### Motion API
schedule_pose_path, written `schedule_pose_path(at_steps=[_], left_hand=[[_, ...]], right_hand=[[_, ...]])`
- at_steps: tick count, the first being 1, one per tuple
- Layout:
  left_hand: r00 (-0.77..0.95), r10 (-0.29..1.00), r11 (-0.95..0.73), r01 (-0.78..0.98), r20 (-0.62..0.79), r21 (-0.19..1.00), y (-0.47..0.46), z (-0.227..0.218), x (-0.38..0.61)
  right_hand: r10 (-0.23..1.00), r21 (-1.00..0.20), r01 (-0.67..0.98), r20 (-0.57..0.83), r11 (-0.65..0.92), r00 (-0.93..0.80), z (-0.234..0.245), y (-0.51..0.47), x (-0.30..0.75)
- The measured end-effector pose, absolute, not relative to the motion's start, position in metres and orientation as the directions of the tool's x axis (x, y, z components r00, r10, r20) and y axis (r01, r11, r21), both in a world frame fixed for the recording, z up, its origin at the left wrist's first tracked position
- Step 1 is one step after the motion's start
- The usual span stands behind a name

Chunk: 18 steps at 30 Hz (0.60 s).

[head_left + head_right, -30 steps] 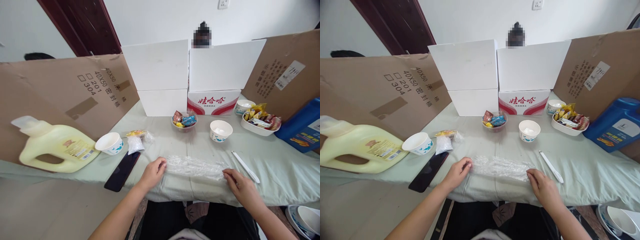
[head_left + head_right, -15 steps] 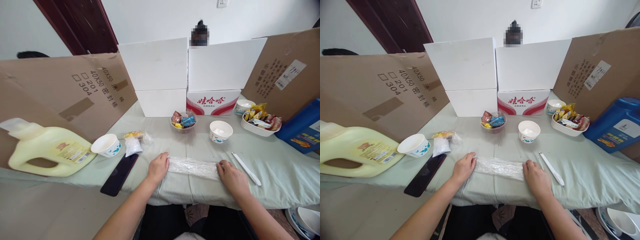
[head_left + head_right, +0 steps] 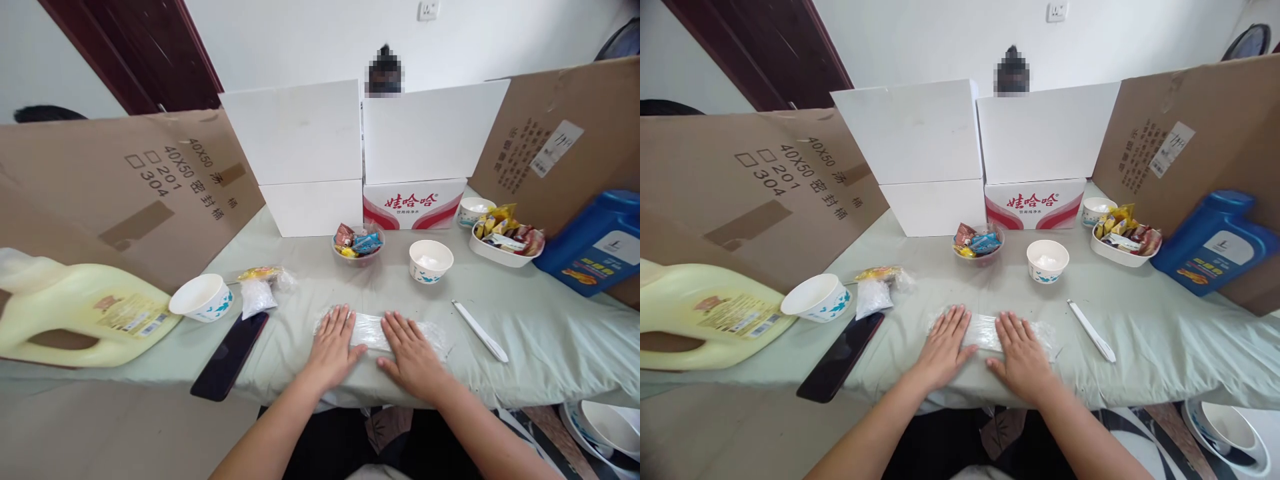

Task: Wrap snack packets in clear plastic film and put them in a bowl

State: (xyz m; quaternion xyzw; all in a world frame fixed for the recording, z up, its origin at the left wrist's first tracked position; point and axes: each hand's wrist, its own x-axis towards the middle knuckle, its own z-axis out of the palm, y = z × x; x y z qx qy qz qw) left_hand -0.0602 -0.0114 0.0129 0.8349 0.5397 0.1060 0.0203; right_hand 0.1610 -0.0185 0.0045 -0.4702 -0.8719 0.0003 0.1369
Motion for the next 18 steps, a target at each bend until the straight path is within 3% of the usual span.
schedule_pose_path(at_steps=[6, 10, 13, 15, 18], left_hand=[[0.288, 0.951, -0.3, 0.946, 0.111, 0.122, -0.008, 0.012, -0.091], [0.176, 0.953, -0.216, 0.966, 0.248, 0.143, -0.022, 0.023, -0.073], [0.298, 0.898, -0.382, 0.892, 0.324, 0.24, -0.046, 0.032, -0.043], [0.458, 0.828, -0.551, 0.769, 0.323, 0.324, -0.063, 0.035, -0.024], [0.58, 0.753, -0.658, 0.646, 0.31, 0.388, -0.077, 0.031, -0.009]], right_hand=[[0.853, -0.036, 0.901, 0.339, 0.433, -0.396, -0.01, -0.039, 0.218], [0.806, 0.023, 0.897, 0.429, 0.442, -0.408, -0.014, -0.071, 0.23], [0.796, -0.002, 0.901, 0.468, 0.435, -0.383, -0.016, -0.093, 0.234], [0.794, -0.074, 0.897, 0.502, 0.435, -0.343, -0.016, -0.103, 0.239], [0.781, -0.198, 0.864, 0.554, 0.462, -0.29, -0.006, -0.112, 0.25]])
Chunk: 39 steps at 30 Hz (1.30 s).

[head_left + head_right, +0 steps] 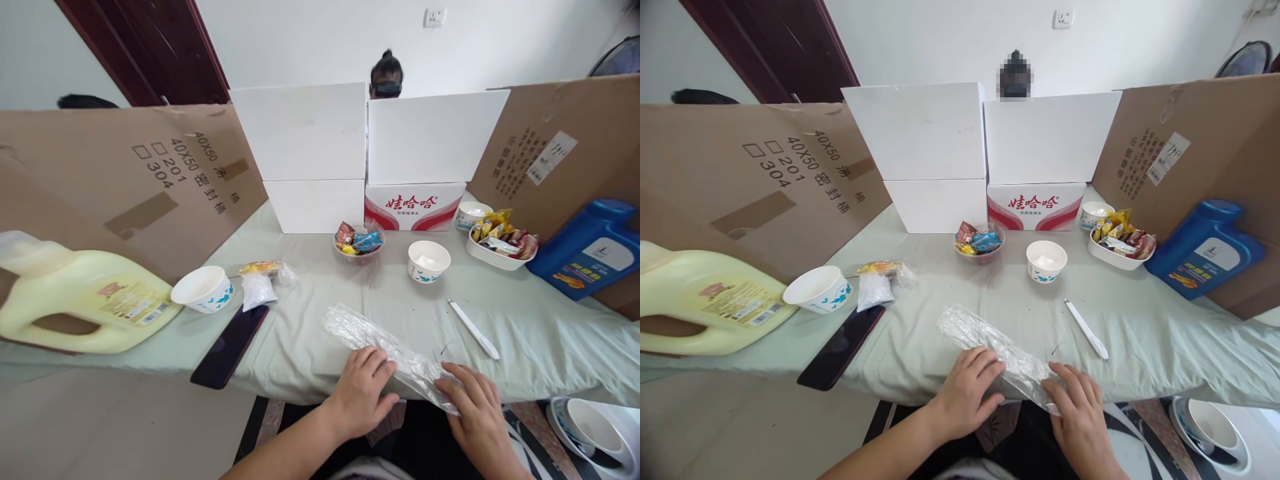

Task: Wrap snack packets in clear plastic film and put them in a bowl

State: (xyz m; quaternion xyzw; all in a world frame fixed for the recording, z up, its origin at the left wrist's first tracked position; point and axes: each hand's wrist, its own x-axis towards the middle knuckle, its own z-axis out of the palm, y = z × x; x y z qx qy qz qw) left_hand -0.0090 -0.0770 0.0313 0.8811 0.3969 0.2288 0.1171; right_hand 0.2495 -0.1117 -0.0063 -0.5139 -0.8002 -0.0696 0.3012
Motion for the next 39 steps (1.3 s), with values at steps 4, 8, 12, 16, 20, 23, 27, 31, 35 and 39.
schedule_pose_path(at_steps=[4, 8, 12, 16, 20, 23, 27, 31, 35, 39], left_hand=[[0.667, 0.675, -0.728, 0.535, 0.314, 0.43, -0.077, 0.02, -0.015], [0.701, 0.637, -0.726, 0.406, 0.321, 0.555, -0.072, 0.018, -0.026], [0.663, 0.705, -0.622, 0.407, 0.252, 0.669, -0.07, 0.023, -0.027], [0.625, 0.751, -0.548, 0.412, 0.211, 0.728, -0.069, 0.021, -0.026], [0.6, 0.765, -0.541, 0.401, 0.235, 0.739, -0.069, 0.019, -0.027], [0.602, 0.758, -0.547, 0.376, 0.251, 0.748, -0.068, 0.022, -0.027], [0.593, 0.753, -0.575, 0.38, 0.285, 0.725, -0.068, 0.022, -0.024], [0.579, 0.753, -0.583, 0.366, 0.313, 0.725, -0.068, 0.02, -0.023], [0.585, 0.754, -0.564, 0.345, 0.298, 0.75, -0.065, 0.025, -0.025], [0.572, 0.769, -0.534, 0.33, 0.285, 0.779, -0.063, 0.032, -0.026]], right_hand=[[0.769, -0.35, 0.742, 0.545, 0.572, -0.335, 0.028, -0.111, 0.255], [0.834, -0.607, 0.572, 0.419, 0.552, -0.359, 0.068, -0.088, 0.239], [0.919, -0.816, 0.47, 0.178, 0.337, -0.351, 0.083, -0.037, 0.202], [0.95, -0.854, 0.481, 0.049, 0.2, -0.308, 0.065, 0.017, 0.159], [0.964, -0.779, 0.588, 0.075, 0.217, -0.257, 0.039, 0.04, 0.128], [0.966, -0.72, 0.651, 0.106, 0.239, -0.238, 0.027, 0.038, 0.118], [0.959, -0.65, 0.706, 0.164, 0.28, -0.229, 0.021, 0.03, 0.113], [0.95, -0.601, 0.736, 0.194, 0.313, -0.246, 0.024, 0.03, 0.112], [0.942, -0.541, 0.772, 0.193, 0.335, -0.274, 0.029, 0.036, 0.107], [0.937, -0.471, 0.811, 0.178, 0.348, -0.299, 0.028, 0.041, 0.097]])
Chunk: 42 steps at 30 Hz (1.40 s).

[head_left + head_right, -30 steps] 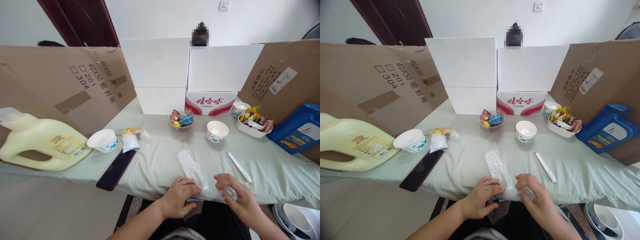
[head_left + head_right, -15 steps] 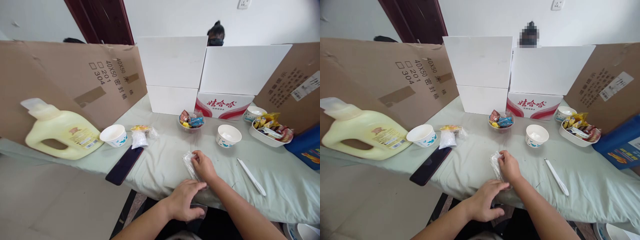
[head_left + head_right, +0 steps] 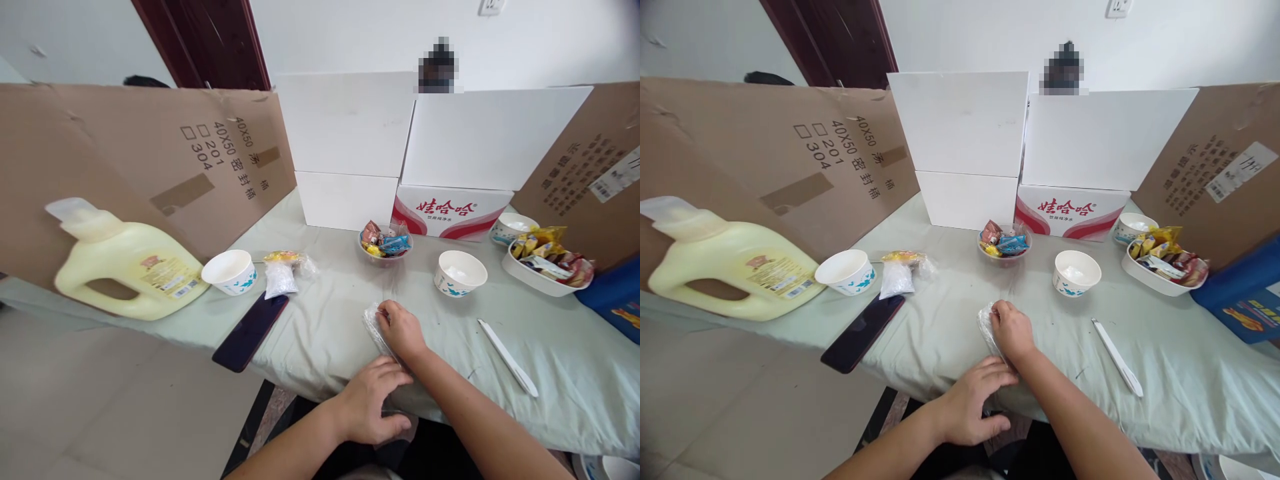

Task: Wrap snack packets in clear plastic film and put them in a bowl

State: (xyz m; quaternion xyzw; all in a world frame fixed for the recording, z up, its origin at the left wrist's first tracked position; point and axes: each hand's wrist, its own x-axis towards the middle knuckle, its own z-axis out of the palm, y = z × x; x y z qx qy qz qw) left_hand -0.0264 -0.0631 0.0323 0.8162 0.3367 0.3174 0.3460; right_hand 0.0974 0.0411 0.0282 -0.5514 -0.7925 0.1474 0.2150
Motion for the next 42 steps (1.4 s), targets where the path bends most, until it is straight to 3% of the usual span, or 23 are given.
schedule_pose_path(at_steps=[4, 7, 11, 18, 25, 27, 31, 35, 38, 42], left_hand=[[0.572, 0.784, -0.501, 0.354, 0.241, 0.79, -0.068, 0.04, -0.028], [0.448, 0.85, -0.484, 0.458, 0.276, 0.746, -0.07, 0.045, -0.03], [0.275, 0.852, -0.509, 0.628, 0.445, 0.588, -0.053, 0.042, -0.036], [0.34, 0.846, -0.487, 0.805, 0.411, 0.338, -0.023, 0.022, -0.044], [0.35, 0.844, -0.5, 0.786, 0.406, 0.364, -0.027, 0.019, -0.046], [0.337, 0.847, -0.497, 0.779, 0.412, 0.383, -0.027, 0.019, -0.047], [0.354, 0.833, -0.532, 0.725, 0.426, 0.437, -0.028, 0.022, -0.049], [0.384, 0.815, -0.568, 0.673, 0.434, 0.474, -0.029, 0.025, -0.051], [0.412, 0.82, -0.565, 0.694, 0.397, 0.447, -0.03, 0.026, -0.05], [0.422, 0.832, -0.547, 0.735, 0.361, 0.401, -0.03, 0.026, -0.049]], right_hand=[[0.936, -0.391, 0.85, 0.169, 0.351, -0.309, 0.024, 0.042, 0.09], [0.928, -0.318, 0.873, 0.166, 0.37, -0.332, 0.022, 0.04, 0.087], [0.92, -0.22, 0.896, 0.157, 0.387, -0.359, 0.022, 0.039, 0.084], [0.9, -0.09, 0.902, 0.167, 0.422, -0.404, 0.024, 0.037, 0.092], [0.923, -0.007, 0.952, 0.247, 0.306, -0.295, 0.039, 0.04, 0.163], [0.866, 0.005, 0.905, 0.29, 0.425, -0.408, 0.041, 0.025, 0.174], [0.54, 0.092, 0.589, 0.309, 0.802, -0.783, 0.028, -0.037, 0.171], [0.544, 0.165, 0.631, 0.374, 0.758, -0.752, 0.005, -0.091, 0.168], [0.544, 0.139, 0.642, 0.417, 0.754, -0.729, -0.002, -0.098, 0.176], [0.627, -0.05, 0.712, 0.519, 0.701, -0.581, 0.001, -0.087, 0.185]])
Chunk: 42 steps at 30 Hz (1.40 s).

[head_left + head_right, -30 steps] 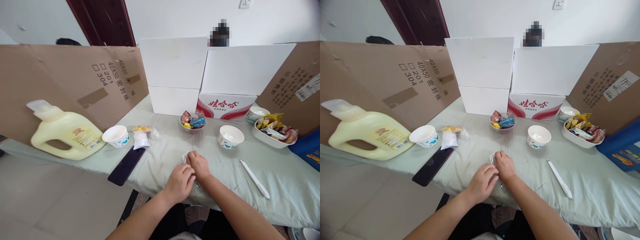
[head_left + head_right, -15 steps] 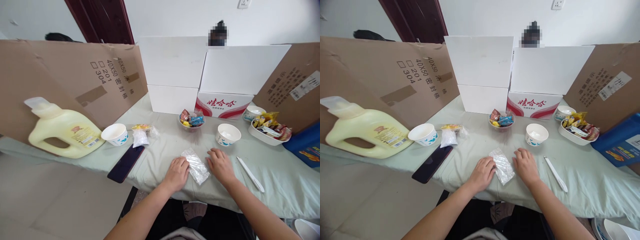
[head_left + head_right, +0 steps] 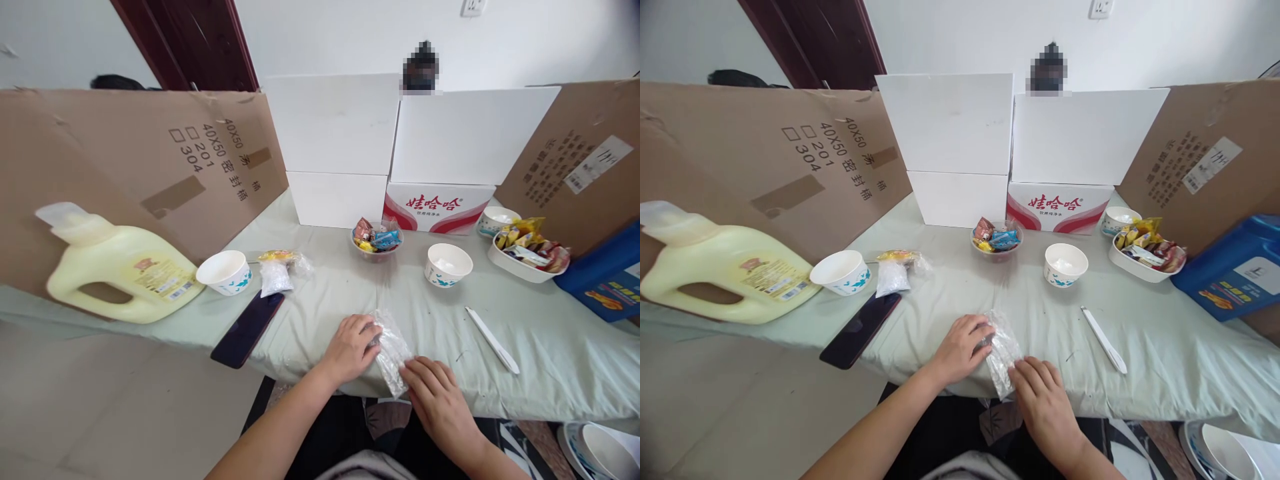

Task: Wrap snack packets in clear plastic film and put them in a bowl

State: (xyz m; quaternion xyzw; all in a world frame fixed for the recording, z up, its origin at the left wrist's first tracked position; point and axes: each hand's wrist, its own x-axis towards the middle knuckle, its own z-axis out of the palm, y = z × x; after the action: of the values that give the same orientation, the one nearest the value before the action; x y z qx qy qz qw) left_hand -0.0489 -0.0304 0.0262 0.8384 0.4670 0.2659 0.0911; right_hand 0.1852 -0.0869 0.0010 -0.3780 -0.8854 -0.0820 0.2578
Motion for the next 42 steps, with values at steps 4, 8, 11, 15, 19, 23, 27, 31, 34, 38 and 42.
schedule_pose_path(at_steps=[4, 8, 11, 15, 19, 23, 27, 31, 34, 38, 42], left_hand=[[0.504, 0.796, -0.603, 0.71, 0.336, 0.364, -0.03, 0.027, -0.049], [0.522, 0.791, -0.611, 0.699, 0.319, 0.372, -0.031, 0.031, -0.049], [0.518, 0.8, -0.6, 0.687, 0.304, 0.41, -0.031, 0.032, -0.05], [0.464, 0.825, -0.565, 0.678, 0.322, 0.469, -0.03, 0.024, -0.052], [0.405, 0.823, -0.565, 0.658, 0.399, 0.497, -0.029, 0.016, -0.056], [0.373, 0.827, -0.556, 0.65, 0.419, 0.518, -0.029, 0.019, -0.056], [0.37, 0.848, -0.527, 0.669, 0.38, 0.524, -0.029, 0.023, -0.054], [0.314, 0.869, -0.483, 0.708, 0.383, 0.515, -0.027, 0.021, -0.05], [0.27, 0.883, -0.449, 0.725, 0.384, 0.522, -0.025, 0.019, -0.046], [0.259, 0.882, -0.449, 0.714, 0.394, 0.536, -0.024, 0.019, -0.046], [0.258, 0.885, -0.446, 0.713, 0.389, 0.541, -0.024, 0.02, -0.046]], right_hand=[[0.609, -0.178, 0.628, 0.538, 0.758, -0.583, 0.02, -0.078, 0.183], [0.597, -0.277, 0.53, 0.391, 0.802, -0.7, 0.051, -0.057, 0.173], [0.651, -0.31, 0.574, 0.294, 0.758, -0.7, 0.065, -0.029, 0.16], [0.77, -0.198, 0.746, 0.111, 0.636, -0.628, 0.065, 0.007, 0.141], [0.81, -0.093, 0.805, 0.051, 0.586, -0.584, 0.054, 0.026, 0.128], [0.822, -0.051, 0.82, 0.052, 0.57, -0.567, 0.046, 0.03, 0.123], [0.822, -0.022, 0.823, 0.062, 0.568, -0.566, 0.042, 0.031, 0.117], [0.825, 0.003, 0.829, 0.1, 0.559, -0.557, 0.037, 0.028, 0.114], [0.842, 0.024, 0.854, 0.153, 0.52, -0.517, 0.034, 0.029, 0.122], [0.87, 0.034, 0.9, 0.243, 0.434, -0.429, 0.037, 0.036, 0.145], [0.737, -0.086, 0.766, 0.355, 0.638, -0.574, 0.044, 0.027, 0.154]])
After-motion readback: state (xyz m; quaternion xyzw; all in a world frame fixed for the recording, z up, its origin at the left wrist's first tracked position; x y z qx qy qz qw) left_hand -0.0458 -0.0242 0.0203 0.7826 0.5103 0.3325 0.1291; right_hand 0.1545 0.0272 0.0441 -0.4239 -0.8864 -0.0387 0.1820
